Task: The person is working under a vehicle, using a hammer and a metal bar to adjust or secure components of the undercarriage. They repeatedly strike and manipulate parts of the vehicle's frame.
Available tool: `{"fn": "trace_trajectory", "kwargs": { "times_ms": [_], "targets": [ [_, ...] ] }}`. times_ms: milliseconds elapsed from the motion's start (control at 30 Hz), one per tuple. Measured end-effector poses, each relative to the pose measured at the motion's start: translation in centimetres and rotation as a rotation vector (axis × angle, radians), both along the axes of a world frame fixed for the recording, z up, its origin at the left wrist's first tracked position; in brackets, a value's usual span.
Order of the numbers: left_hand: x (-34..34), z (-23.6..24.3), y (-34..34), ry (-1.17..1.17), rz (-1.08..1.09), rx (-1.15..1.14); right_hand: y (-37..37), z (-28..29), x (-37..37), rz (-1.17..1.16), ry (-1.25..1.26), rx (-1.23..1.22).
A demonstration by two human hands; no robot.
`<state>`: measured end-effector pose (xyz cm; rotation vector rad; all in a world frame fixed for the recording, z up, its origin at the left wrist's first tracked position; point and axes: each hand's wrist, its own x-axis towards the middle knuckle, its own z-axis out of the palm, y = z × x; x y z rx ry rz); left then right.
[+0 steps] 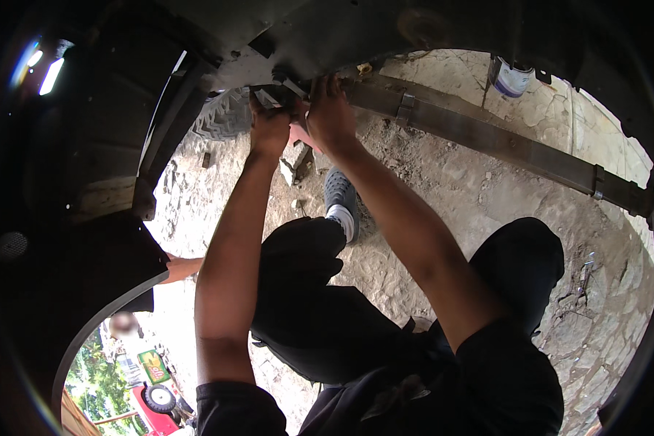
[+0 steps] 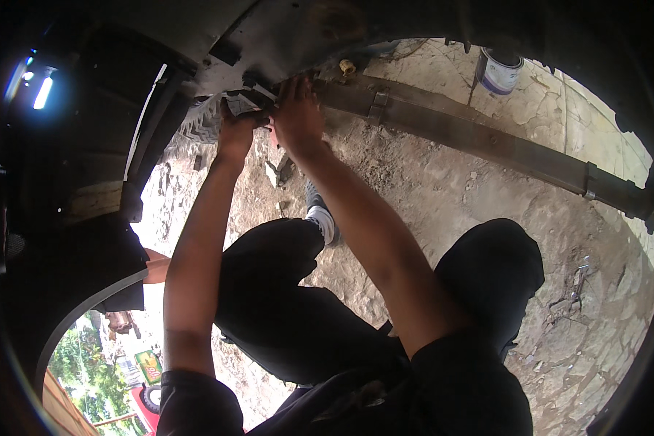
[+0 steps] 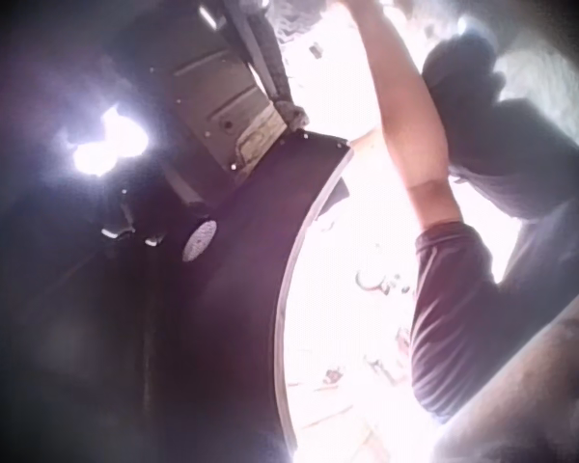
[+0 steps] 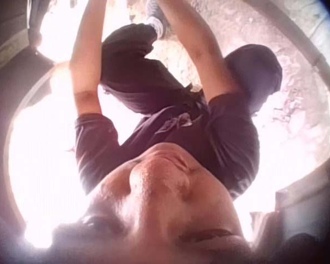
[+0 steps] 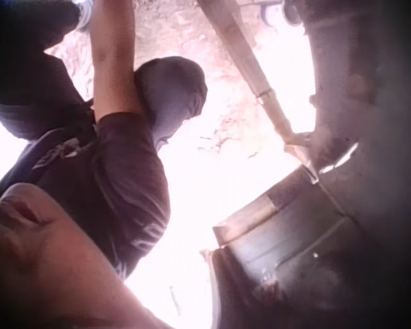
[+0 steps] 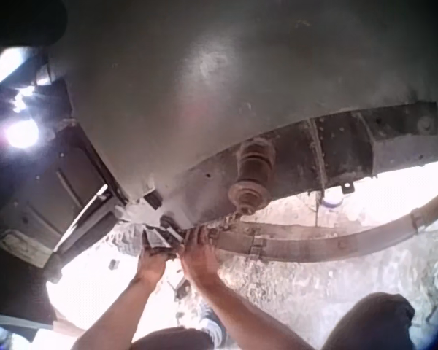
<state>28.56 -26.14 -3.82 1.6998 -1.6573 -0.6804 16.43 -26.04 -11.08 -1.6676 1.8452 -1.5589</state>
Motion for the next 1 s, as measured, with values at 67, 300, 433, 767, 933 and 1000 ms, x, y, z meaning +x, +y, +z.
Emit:
{"fn": "trace_trajectory", "kwargs": {
  "times_ms": [67, 300, 433, 767, 933, 1000],
  "targets": [
    [0.3, 0.0, -0.6, 0.007, 0.006, 0.003, -0.9, -0.3, 0.0, -0.013, 0.066, -0.017],
    [2.2, -0.6, -1.2, 0.174, 0.079, -0.112, 0.4, 0.1, 1.3, -0.01, 0.111, -0.089],
    [-3.2, 2.5, 0.6, 0.393, -0.05, -0.021, -2.8, -2.0, -1.0, -0.124, 0.296, -0.175],
    [-0.1, 1.8, 1.0, 0.368, -0.077, 0.038, -2.5, -1.8, 0.7, -0.05, 0.074, -0.161],
    [3.4, 1.0, 0.8, 0.192, -0.123, 0.075, -0.2, 0.7, 0.9, 0.044, 0.003, -0.21],
    [1.4, 1.3, 0.3, 0.203, -0.153, 0.061, -0.8, -1.5, 1.7, -0.069, -0.064, -0.253]
  ]
}}
